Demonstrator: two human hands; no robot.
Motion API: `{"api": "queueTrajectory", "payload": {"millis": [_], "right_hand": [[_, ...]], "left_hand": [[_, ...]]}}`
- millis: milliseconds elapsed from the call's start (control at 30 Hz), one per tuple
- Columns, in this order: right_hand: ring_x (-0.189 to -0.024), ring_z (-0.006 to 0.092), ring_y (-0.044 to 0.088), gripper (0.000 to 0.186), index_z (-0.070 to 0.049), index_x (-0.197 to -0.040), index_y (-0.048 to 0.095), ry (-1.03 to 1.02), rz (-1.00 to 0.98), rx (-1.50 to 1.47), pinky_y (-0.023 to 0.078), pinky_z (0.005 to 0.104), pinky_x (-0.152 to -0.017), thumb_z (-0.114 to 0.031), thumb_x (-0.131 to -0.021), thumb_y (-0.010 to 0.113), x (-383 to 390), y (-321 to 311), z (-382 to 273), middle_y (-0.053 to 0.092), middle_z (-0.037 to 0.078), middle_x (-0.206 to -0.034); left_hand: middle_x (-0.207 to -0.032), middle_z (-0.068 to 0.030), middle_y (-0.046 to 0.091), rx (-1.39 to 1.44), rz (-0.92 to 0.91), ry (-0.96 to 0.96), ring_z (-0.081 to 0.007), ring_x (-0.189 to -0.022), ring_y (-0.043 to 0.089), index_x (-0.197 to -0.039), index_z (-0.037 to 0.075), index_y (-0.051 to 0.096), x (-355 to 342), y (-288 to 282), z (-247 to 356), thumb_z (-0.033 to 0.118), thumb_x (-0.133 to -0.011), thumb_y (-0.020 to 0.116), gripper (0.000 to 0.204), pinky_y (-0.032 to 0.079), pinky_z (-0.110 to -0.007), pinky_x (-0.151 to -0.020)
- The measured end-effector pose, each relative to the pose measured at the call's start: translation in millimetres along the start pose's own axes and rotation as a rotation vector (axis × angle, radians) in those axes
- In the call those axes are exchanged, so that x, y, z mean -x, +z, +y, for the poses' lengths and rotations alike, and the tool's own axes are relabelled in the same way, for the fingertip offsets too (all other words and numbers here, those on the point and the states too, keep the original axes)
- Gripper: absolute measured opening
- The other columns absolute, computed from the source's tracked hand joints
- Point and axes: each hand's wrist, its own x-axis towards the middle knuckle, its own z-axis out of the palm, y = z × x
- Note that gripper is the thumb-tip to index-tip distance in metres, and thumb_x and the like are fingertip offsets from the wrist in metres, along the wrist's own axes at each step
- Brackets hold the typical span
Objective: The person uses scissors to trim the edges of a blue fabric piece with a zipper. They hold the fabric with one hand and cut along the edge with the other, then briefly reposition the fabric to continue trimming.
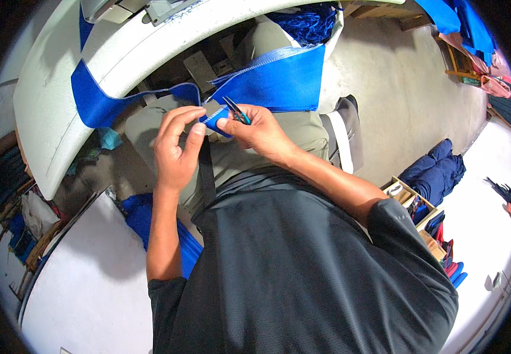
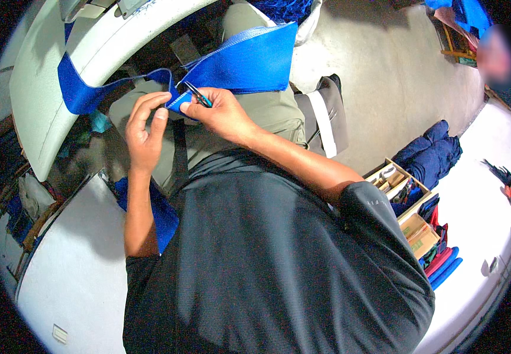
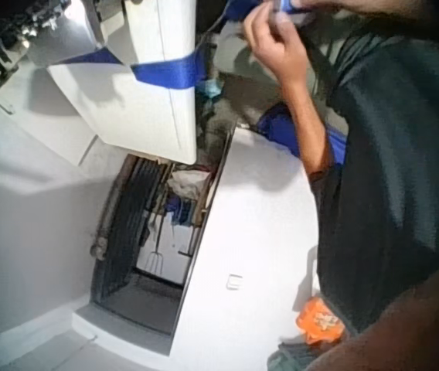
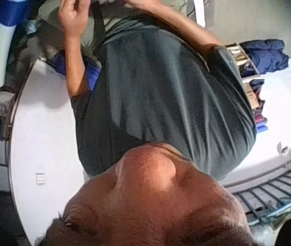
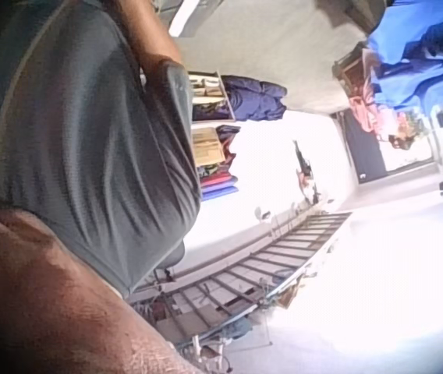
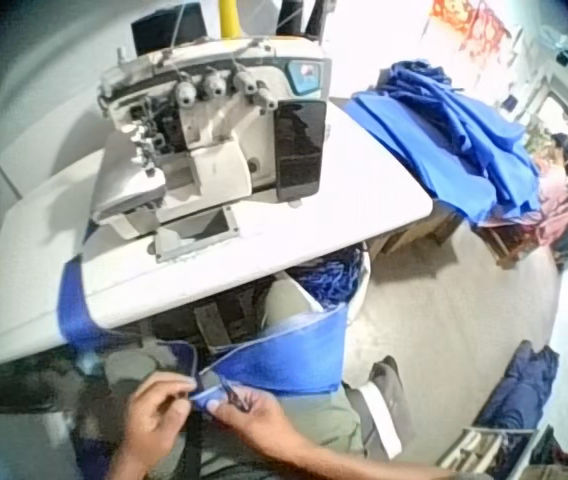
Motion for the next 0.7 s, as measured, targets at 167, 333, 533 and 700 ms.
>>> {"api": "queueTrajectory", "payload": {"millis": [167,333,533,700], "right_hand": [[-0.059,0.0018,0.042,0.019,-0.011,-0.084,0.065,0.051,-0.077,-0.051,0.034,0.0224,-0.051,-0.026,-0.095,0.071,-4.8,3.3,0.5,0.052,-0.01,-0.069],[-0.05,0.005,0.029,0.035,-0.009,-0.089,0.058,0.183,-0.06,-0.229,0.024,0.0236,-0.047,-0.041,-0.102,0.055,-0.3,-0.7,-2.1,0.036,-0.008,-0.059],[-0.05,0.0054,0.022,0.042,-0.009,-0.091,0.056,0.377,-0.095,-0.342,0.018,0.0248,-0.048,-0.047,-0.105,0.044,3.9,-17.5,10.4,0.026,-0.009,-0.06],[-0.05,0.0046,0.021,0.041,-0.01,-0.091,0.056,0.425,-0.145,-0.313,0.018,0.0242,-0.048,-0.047,-0.105,0.046,-1.7,-8.8,7.3,0.026,-0.009,-0.06]], "left_hand": [[-0.109,-0.0137,0.069,-0.058,-0.041,0.062,-0.0287,-0.112,0.062,-0.098,-0.001,0.068,-1.0,0.8,-1.9,0.009,-0.09,0.064,0.013,0.047,-0.039,-0.098],[-0.097,-0.0148,0.069,-0.034,-0.015,0.056,-0.0307,-0.103,0.066,-0.084,-0.002,0.062,8.2,-2.8,-17.6,0.006,-0.089,0.064,0.009,0.048,-0.043,-0.099],[-0.081,-0.0124,0.066,-0.039,0.021,-0.108,-0.0277,-0.091,0.068,-0.083,-0.003,0.062,20.7,-5.7,-18.5,0.004,-0.087,0.064,0.009,0.048,-0.047,-0.102],[-0.081,-0.0121,0.066,-0.027,-0.007,-0.07,-0.0288,-0.092,0.068,-0.082,-0.002,0.062,20.1,-9.1,-16.4,0.004,-0.086,0.065,0.008,0.05,-0.043,-0.098]]}}
